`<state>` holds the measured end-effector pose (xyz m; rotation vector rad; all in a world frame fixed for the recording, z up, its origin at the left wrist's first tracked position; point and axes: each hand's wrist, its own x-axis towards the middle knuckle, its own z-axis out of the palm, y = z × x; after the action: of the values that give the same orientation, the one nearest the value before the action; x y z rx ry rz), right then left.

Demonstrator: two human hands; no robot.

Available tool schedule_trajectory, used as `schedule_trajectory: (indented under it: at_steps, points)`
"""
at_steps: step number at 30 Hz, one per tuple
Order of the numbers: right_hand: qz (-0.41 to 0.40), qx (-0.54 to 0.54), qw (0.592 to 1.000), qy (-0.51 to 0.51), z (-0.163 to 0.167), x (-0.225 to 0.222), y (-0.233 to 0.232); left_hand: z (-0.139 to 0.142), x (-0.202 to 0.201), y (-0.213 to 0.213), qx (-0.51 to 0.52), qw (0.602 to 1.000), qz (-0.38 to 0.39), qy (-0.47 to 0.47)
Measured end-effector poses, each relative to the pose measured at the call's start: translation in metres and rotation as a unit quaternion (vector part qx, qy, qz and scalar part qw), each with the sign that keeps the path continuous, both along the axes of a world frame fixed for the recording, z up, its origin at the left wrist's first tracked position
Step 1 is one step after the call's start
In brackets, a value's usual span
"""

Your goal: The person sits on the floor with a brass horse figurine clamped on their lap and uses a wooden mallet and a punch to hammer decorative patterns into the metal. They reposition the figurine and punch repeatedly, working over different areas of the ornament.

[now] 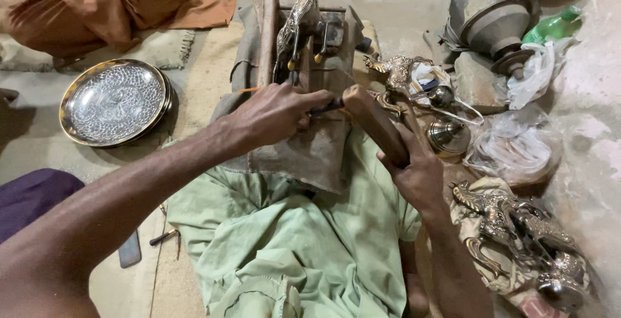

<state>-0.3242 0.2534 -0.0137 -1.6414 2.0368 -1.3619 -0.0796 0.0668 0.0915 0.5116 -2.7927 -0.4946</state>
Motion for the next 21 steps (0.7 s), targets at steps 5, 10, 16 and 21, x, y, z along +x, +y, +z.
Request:
schedule_trajectory:
  at_steps: [5, 10, 16, 21]
  points:
    - [-0.006, -0.001, 0.998, 0.065, -0.012, -0.005, -0.001, -0.004, 0.001, 0.004, 0.021, 1.0, 0.001, 0.0]
    - [0.018, -0.097, 0.994, 0.049, -0.021, -0.006, 0.0, -0.006, 0.006, 0.004, 0.005, 1.0, -0.002, -0.017]
    - [-0.05, -0.071, 0.996, 0.017, -0.023, -0.003, 0.0, -0.003, 0.009, 0.005, -0.025, 0.999, -0.023, 0.03]
    - [-0.058, -0.035, 0.998, 0.009, -0.021, 0.0, -0.001, 0.001, 0.011, 0.005, -0.012, 0.999, -0.025, 0.045]
